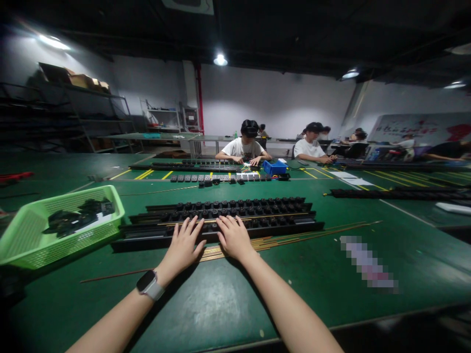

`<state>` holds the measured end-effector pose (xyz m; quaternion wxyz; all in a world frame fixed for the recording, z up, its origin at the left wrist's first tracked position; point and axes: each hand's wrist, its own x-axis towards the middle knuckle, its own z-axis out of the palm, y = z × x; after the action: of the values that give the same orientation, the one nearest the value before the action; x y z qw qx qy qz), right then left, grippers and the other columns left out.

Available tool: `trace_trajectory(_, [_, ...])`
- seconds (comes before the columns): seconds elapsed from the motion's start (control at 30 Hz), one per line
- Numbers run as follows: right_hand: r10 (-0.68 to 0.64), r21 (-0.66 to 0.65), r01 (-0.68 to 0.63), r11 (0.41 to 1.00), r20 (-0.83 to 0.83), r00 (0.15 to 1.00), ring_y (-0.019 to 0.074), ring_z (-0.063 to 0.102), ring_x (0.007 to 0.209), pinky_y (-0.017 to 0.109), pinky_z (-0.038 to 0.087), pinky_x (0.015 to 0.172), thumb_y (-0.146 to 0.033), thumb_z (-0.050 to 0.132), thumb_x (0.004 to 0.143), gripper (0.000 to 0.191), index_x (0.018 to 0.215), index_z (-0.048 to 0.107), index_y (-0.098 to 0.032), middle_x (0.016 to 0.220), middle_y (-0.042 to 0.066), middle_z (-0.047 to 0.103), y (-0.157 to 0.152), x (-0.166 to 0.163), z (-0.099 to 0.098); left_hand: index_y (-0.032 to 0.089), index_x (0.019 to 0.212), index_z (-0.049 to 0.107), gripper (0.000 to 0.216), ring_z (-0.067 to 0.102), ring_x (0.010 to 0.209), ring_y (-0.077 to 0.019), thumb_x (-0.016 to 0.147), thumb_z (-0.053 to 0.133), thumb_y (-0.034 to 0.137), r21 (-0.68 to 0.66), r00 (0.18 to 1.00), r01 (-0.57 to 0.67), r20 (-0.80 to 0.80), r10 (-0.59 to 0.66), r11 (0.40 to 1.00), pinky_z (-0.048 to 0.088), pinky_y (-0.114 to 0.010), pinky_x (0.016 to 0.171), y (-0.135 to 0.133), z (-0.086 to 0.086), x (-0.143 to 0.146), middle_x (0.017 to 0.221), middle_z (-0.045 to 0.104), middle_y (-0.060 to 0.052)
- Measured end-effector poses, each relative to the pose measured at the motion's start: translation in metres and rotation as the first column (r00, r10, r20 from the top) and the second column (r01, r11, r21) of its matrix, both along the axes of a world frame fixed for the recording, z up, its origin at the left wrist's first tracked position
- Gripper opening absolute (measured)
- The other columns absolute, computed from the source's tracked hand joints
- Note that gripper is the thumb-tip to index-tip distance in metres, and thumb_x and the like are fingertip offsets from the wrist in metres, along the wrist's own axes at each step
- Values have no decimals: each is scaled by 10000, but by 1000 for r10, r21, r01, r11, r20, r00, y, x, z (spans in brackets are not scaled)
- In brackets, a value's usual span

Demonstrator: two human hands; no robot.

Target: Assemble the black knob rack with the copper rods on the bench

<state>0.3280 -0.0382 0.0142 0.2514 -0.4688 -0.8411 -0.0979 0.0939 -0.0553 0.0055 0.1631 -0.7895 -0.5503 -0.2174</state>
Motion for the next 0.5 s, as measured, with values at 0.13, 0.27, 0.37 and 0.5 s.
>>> trace_trajectory(0.13, [2,0,-2,1000,-12,1000,276,471,1527,535,271,1316,-369,493,1111,541,1645,477,-285,1654,62,541,1,-1,-2,106,1684,374,809,260,1625,-499,1027,487,564,-1,978,-202,58,202,979,226,-740,1277,3,-2,-10,1747,345,-247])
trace_trajectory(0.27, [9,-3,-9,1000,-28,1000,277,463,1532,531,259,1323,-373,483,1116,526,1632,495,-270,1662,56,530,2,-1,-4,74,1690,342,852,243,1624,-524,1037,440,612,-52,956,-291,30,293,955,184,-799,1252,4,-3,-17,1759,286,-277])
trace_trajectory(0.37, [9,-7,-9,1000,-40,999,279,459,1535,532,249,1327,-374,483,1117,521,1625,503,-260,1663,54,530,2,-1,-4,48,1694,312,882,226,1629,-528,1035,446,618,-80,946,-321,21,323,944,177,-816,1242,4,-2,-16,1765,249,-292])
trace_trajectory(0.5, [10,-8,-10,1000,-44,999,278,454,1541,538,251,1325,-373,483,1115,525,1630,497,-271,1662,58,531,2,-1,-5,60,1693,322,855,210,1637,-519,1039,435,599,-80,954,-295,25,298,952,169,-835,1234,4,-1,-14,1767,253,-282])
